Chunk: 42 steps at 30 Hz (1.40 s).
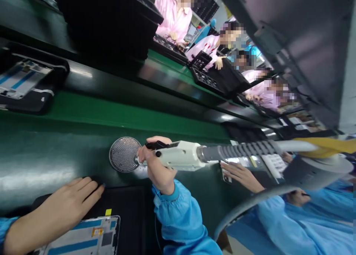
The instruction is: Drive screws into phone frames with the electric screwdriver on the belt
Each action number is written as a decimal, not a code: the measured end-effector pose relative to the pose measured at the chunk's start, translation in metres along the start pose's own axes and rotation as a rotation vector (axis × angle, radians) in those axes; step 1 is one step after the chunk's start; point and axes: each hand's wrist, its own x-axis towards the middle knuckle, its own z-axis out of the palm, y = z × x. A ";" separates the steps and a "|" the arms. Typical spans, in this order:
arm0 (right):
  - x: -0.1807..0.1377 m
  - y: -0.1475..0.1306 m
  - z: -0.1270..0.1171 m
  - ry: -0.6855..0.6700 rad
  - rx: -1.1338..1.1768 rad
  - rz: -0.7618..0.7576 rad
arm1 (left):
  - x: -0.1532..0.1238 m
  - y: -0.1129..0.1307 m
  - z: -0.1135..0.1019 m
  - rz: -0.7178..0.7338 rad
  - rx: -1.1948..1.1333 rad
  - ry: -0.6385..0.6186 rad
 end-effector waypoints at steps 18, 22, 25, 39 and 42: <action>0.023 0.062 0.039 0.010 0.023 0.137 | -0.032 0.033 0.020 0.178 -0.006 0.121; 0.022 0.064 0.041 0.011 0.027 0.126 | -0.041 0.034 0.026 0.159 0.003 0.129; 0.021 0.064 0.042 0.008 0.024 0.121 | -0.042 0.035 0.026 0.124 0.000 0.183; 0.022 0.064 0.041 0.041 0.048 0.124 | -0.038 0.032 0.021 0.172 -0.022 0.132; 0.021 0.063 0.041 0.031 0.047 0.134 | -0.036 0.031 0.016 0.182 -0.019 0.126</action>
